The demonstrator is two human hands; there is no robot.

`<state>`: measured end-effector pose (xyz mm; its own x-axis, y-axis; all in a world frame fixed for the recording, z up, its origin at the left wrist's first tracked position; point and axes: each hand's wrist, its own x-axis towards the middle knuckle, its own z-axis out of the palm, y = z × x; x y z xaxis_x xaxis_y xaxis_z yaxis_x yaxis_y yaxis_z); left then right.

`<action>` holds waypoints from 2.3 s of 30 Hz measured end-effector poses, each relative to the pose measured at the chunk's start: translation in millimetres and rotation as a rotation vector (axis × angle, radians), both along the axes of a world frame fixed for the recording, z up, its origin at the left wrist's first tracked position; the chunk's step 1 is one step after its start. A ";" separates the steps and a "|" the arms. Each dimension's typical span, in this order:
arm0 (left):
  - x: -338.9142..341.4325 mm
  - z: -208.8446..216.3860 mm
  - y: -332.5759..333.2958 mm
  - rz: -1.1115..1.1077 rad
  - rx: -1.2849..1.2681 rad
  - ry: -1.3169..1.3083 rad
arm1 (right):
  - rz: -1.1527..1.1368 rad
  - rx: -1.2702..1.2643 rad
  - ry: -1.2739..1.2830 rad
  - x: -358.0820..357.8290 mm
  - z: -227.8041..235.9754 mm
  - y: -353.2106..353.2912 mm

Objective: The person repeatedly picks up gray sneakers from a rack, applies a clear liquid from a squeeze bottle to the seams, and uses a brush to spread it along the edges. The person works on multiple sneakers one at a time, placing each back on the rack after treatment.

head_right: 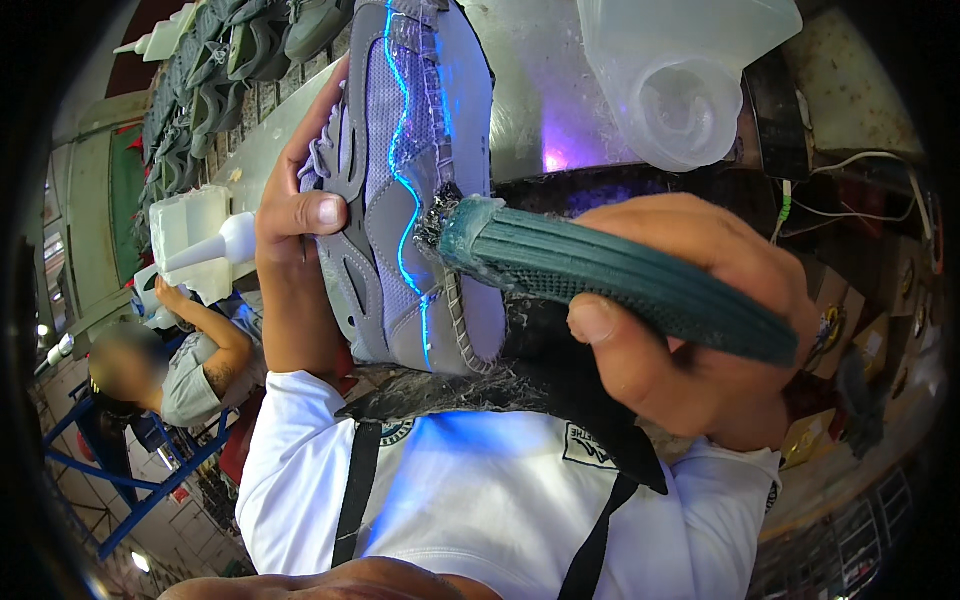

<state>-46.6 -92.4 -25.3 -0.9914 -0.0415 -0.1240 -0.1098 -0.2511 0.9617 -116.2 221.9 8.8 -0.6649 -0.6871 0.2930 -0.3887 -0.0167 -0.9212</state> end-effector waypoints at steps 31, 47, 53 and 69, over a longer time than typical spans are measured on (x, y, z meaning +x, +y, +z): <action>-2.5 19.0 -3.3 0.016 0.124 -0.148 | 0.254 0.023 -0.244 -41.3 31.6 4.3; -13.3 12.2 8.2 0.166 0.429 -0.203 | 0.747 0.290 0.550 -126.4 76.7 -19.0; -10.8 23.2 10.7 0.160 0.612 -0.254 | 0.808 0.158 0.464 -144.2 75.1 -36.9; 21.6 14.4 26.4 0.302 1.049 -0.661 | 0.878 -0.081 0.368 -169.9 69.7 -59.1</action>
